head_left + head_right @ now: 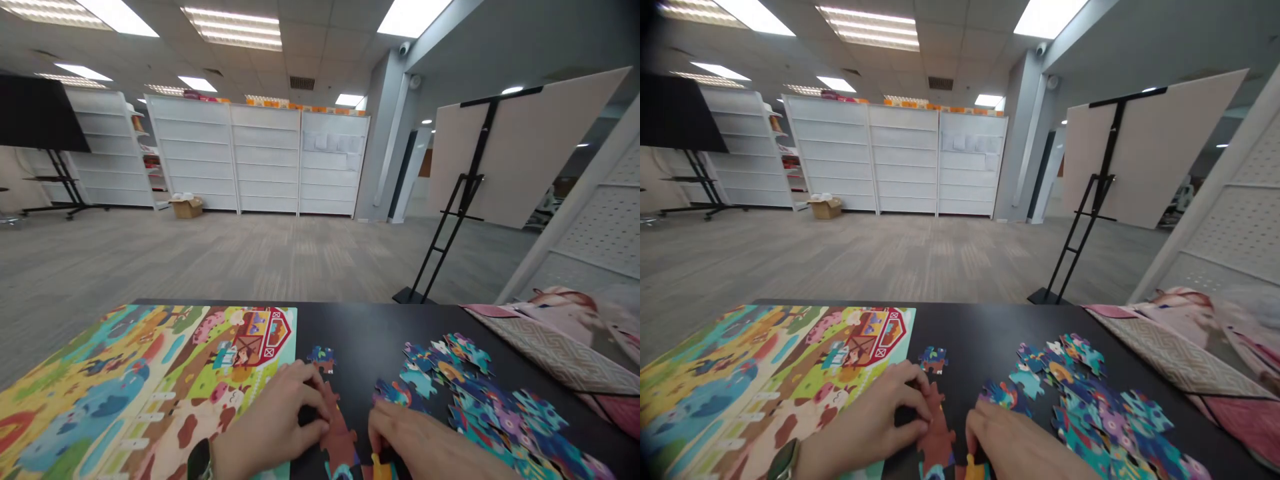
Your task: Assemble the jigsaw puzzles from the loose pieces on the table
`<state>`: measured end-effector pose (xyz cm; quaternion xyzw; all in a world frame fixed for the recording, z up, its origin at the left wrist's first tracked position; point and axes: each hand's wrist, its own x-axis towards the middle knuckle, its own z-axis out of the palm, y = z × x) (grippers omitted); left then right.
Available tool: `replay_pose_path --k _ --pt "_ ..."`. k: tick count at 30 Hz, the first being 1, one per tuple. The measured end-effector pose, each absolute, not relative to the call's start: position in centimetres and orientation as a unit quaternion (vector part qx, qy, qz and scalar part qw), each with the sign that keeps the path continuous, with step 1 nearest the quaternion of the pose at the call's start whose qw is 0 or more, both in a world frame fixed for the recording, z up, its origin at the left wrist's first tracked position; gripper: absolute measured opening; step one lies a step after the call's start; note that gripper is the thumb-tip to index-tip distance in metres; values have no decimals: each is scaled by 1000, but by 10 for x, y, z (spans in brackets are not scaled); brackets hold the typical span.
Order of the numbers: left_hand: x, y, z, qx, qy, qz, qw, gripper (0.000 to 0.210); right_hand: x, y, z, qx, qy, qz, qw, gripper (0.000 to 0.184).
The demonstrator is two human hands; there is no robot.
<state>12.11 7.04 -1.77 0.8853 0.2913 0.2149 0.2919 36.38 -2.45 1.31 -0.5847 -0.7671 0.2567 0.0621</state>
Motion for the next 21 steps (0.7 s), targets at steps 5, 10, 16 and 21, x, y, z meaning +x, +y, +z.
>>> replay_pose_path --k 5,10,16,21 --pt "117 72 -13 898 270 193 288 18 363 -15 30 -603 -749 271 46 29" --pt "114 70 -9 899 256 183 305 22 352 -8 28 -564 -777 270 78 26" --pt "114 70 -7 899 241 170 325 25 346 -10 23 -561 -777 275 83 25" --pt "113 69 -4 903 230 162 326 25 346 -11 18 -570 -773 261 98 18"
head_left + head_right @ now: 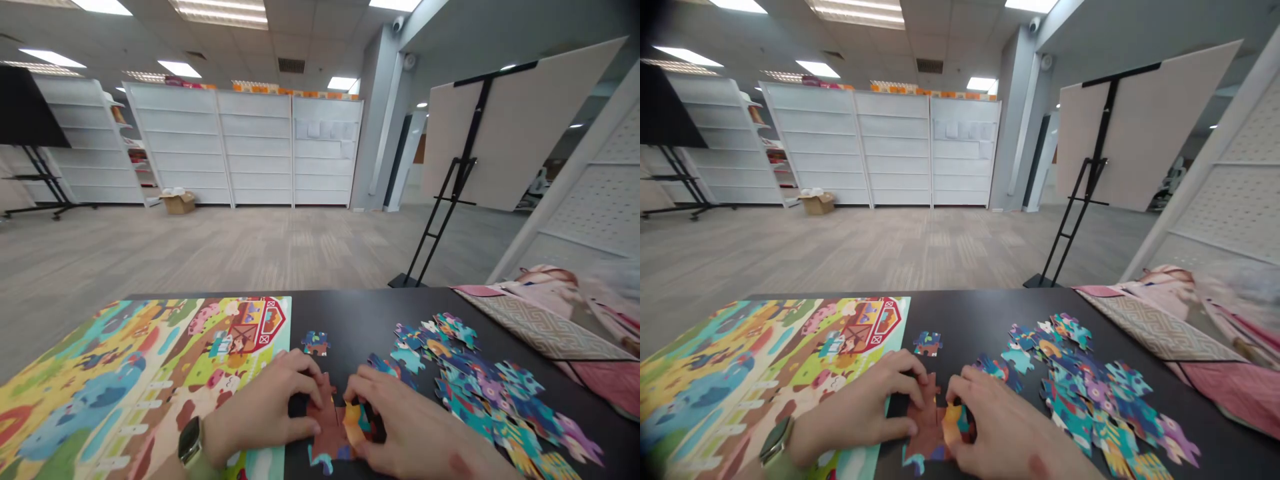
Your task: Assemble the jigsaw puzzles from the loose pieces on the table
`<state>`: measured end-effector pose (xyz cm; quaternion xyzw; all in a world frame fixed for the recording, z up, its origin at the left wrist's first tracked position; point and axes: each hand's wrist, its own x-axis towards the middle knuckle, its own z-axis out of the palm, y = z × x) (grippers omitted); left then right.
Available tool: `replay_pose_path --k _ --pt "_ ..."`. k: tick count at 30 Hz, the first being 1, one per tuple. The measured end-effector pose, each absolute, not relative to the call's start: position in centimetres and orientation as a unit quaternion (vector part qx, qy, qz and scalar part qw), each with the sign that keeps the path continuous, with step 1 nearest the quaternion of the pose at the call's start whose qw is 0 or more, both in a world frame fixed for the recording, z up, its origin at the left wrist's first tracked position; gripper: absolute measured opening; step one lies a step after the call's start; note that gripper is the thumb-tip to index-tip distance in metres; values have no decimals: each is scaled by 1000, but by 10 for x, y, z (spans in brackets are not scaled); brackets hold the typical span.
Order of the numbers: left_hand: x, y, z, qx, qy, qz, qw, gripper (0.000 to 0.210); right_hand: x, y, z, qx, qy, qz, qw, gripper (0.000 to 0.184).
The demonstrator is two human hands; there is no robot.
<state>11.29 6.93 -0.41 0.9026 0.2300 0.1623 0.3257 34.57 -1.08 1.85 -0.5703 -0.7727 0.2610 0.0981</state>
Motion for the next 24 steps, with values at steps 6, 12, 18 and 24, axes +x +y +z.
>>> replay_pose_path --k 6,12,18,24 --pt "114 65 1 902 216 159 338 39 346 -9 12 -578 -766 257 118 19" --pt "117 58 8 921 203 115 312 44 348 -6 14 -581 -757 277 111 27" --pt "120 60 8 917 218 116 314 43 348 -6 15 -577 -760 275 116 31" --pt "120 57 11 923 206 100 310 58 346 -9 17 -568 -775 254 112 24"
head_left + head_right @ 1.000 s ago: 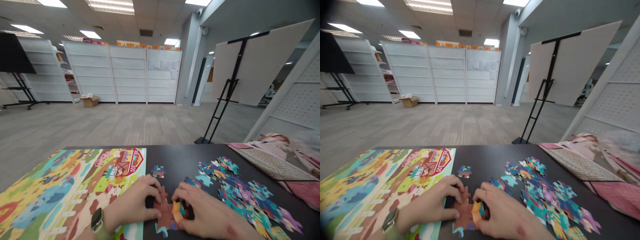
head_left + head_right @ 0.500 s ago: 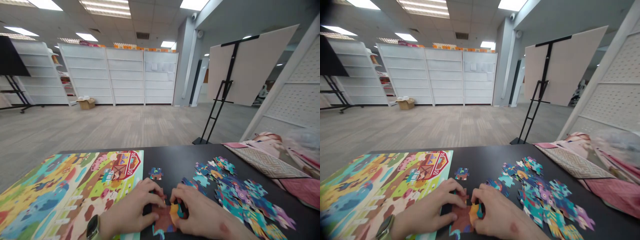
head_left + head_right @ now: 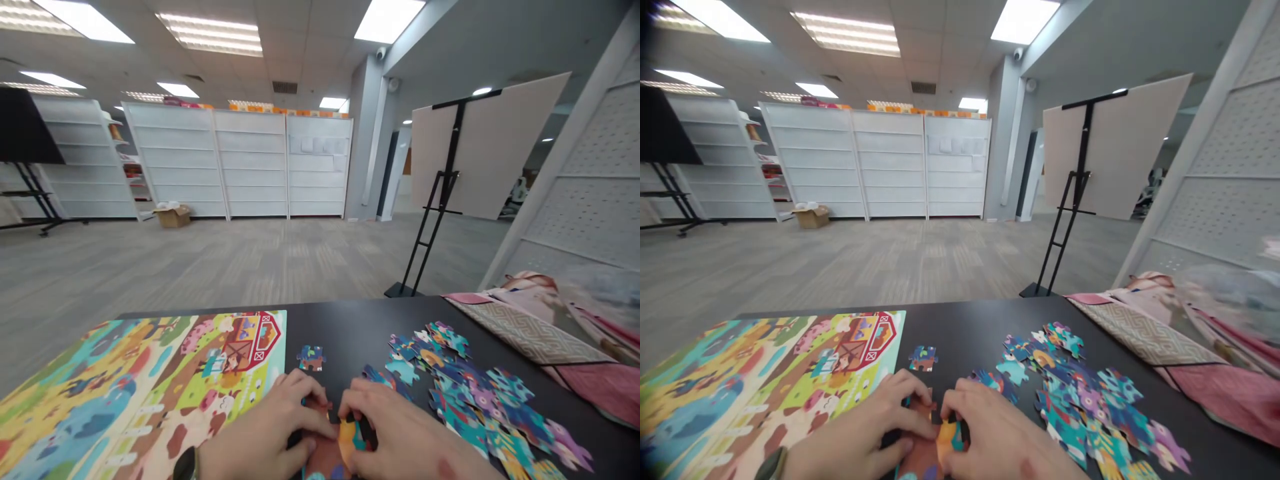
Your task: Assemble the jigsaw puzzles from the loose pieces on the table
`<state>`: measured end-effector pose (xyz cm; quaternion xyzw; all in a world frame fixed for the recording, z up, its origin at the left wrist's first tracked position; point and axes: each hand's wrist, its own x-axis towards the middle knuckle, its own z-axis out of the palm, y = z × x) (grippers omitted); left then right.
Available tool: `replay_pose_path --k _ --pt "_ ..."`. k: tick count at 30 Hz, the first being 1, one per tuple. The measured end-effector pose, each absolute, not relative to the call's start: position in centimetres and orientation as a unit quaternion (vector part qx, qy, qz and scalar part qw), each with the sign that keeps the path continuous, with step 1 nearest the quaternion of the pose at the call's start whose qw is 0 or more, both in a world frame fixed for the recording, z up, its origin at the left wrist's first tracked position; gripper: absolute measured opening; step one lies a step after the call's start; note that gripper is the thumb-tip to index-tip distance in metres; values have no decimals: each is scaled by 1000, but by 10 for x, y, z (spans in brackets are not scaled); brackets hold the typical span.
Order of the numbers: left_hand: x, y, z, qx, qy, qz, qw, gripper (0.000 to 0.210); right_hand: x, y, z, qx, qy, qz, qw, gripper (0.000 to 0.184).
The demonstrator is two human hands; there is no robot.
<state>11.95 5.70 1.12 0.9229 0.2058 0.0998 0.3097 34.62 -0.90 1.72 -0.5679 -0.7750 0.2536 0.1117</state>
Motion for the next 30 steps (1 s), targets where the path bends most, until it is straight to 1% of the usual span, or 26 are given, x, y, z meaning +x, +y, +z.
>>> replay_pose_path --k 3,6,9,12,16,17,19,22,24,25,27,28,29,30 --pt "120 55 13 923 209 98 308 58 347 -8 17 -555 -785 243 133 21" --pt "120 54 14 923 214 102 304 54 352 -3 15 -566 -775 215 181 34" --pt "119 54 16 918 222 86 318 51 364 7 13 -598 -756 169 206 35" --pt "120 57 15 916 228 68 322 44 385 19 13 -639 -733 124 198 37" --pt "121 63 0 937 182 118 275 22 419 33 15 -688 -695 87 190 43" --pt "121 65 -6 939 172 137 263 20 426 35 16 -695 -689 84 189 44" --pt "122 69 -16 939 161 164 256 24 435 36 17 -700 -685 84 182 43" --pt "125 70 -24 931 164 181 273 30 432 32 19 -683 -703 101 169 33" --pt "127 69 -24 923 180 184 286 25 423 27 20 -659 -725 122 159 20" --pt "128 67 -23 920 187 182 292 22 417 23 19 -645 -737 135 152 23" --pt "127 65 -19 920 183 177 299 16 407 18 18 -625 -752 159 138 39" --pt "125 65 -17 921 177 178 299 13 403 17 17 -618 -756 168 134 44" --pt "123 65 -15 920 178 182 297 11 400 16 16 -614 -759 172 134 43" --pt "120 66 -13 918 188 189 293 11 398 16 15 -611 -760 168 142 38"
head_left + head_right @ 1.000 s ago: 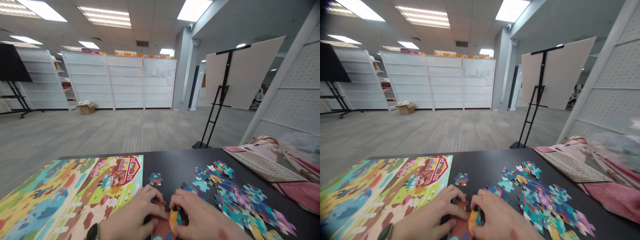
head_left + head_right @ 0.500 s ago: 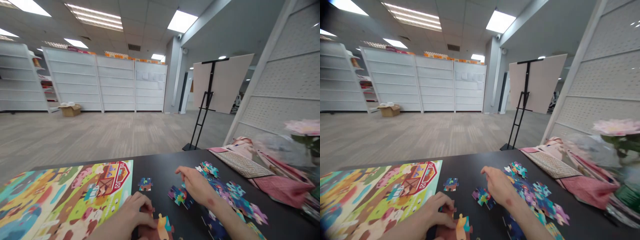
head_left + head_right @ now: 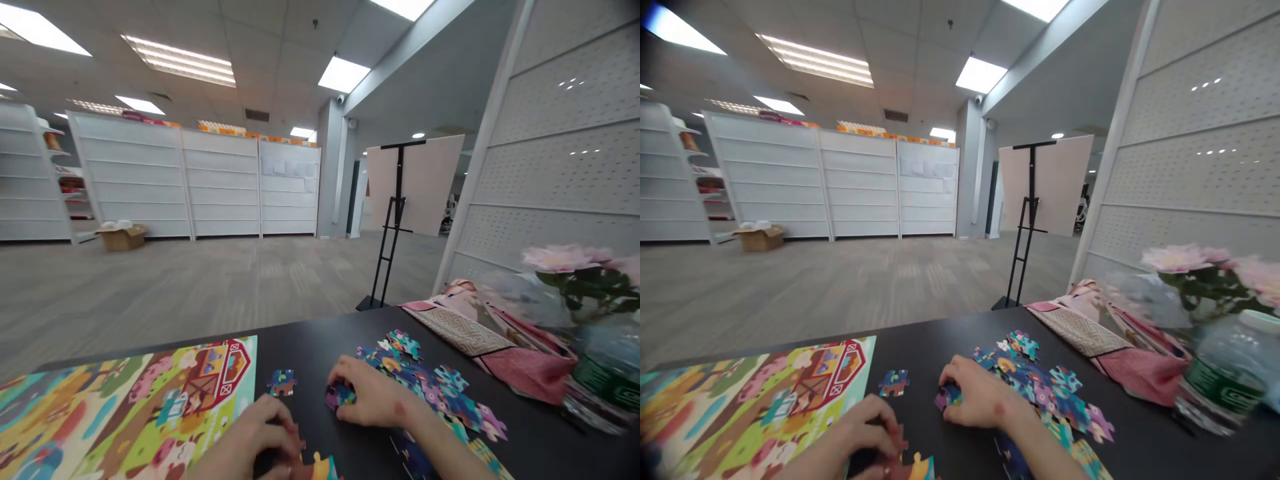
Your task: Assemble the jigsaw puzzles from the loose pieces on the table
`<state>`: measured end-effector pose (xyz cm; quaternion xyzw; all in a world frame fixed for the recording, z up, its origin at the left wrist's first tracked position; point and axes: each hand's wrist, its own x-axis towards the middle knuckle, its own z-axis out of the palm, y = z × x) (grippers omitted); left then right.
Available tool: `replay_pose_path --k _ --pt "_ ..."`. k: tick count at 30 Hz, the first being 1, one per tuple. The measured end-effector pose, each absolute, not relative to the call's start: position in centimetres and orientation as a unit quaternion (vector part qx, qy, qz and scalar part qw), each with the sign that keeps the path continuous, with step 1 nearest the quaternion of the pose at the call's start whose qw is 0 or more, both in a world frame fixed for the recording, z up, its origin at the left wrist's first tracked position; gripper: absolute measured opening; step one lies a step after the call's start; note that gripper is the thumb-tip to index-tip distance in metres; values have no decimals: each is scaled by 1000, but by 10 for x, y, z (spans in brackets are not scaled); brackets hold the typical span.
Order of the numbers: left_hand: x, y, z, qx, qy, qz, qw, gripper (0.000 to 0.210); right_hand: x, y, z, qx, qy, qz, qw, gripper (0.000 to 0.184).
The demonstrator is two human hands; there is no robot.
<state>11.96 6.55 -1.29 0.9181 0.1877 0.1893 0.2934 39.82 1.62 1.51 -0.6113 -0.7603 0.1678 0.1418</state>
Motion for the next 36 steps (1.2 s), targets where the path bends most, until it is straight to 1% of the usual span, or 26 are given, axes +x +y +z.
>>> replay_pose_path --k 3,5,8,11,13,17,19,24,30,33,36 --pt "111 74 -13 901 258 233 259 21 397 22 12 -607 -760 141 185 21" --pt "107 84 -18 896 292 248 226 29 399 27 10 -613 -751 133 208 15" --pt "106 99 -26 900 318 225 198 43 401 35 4 -629 -732 122 232 18" --pt "109 109 -28 902 319 201 209 51 405 40 -3 -644 -714 99 256 20" --pt "113 113 -26 906 305 196 219 47 408 42 -8 -650 -705 90 268 19" --pt "120 115 -21 906 298 207 218 27 412 45 -14 -648 -702 94 281 16" --pt "121 114 -20 903 299 216 221 24 413 46 -15 -642 -705 101 283 17" --pt "114 104 -19 896 289 234 242 22 407 42 -14 -634 -718 109 265 16" --pt "108 95 -13 903 269 192 275 16 401 38 -10 -627 -724 122 261 17" --pt "109 94 -12 904 272 187 271 19 396 35 -7 -630 -722 129 255 19" --pt "111 92 -12 906 274 190 259 27 387 29 -3 -613 -736 137 253 22"
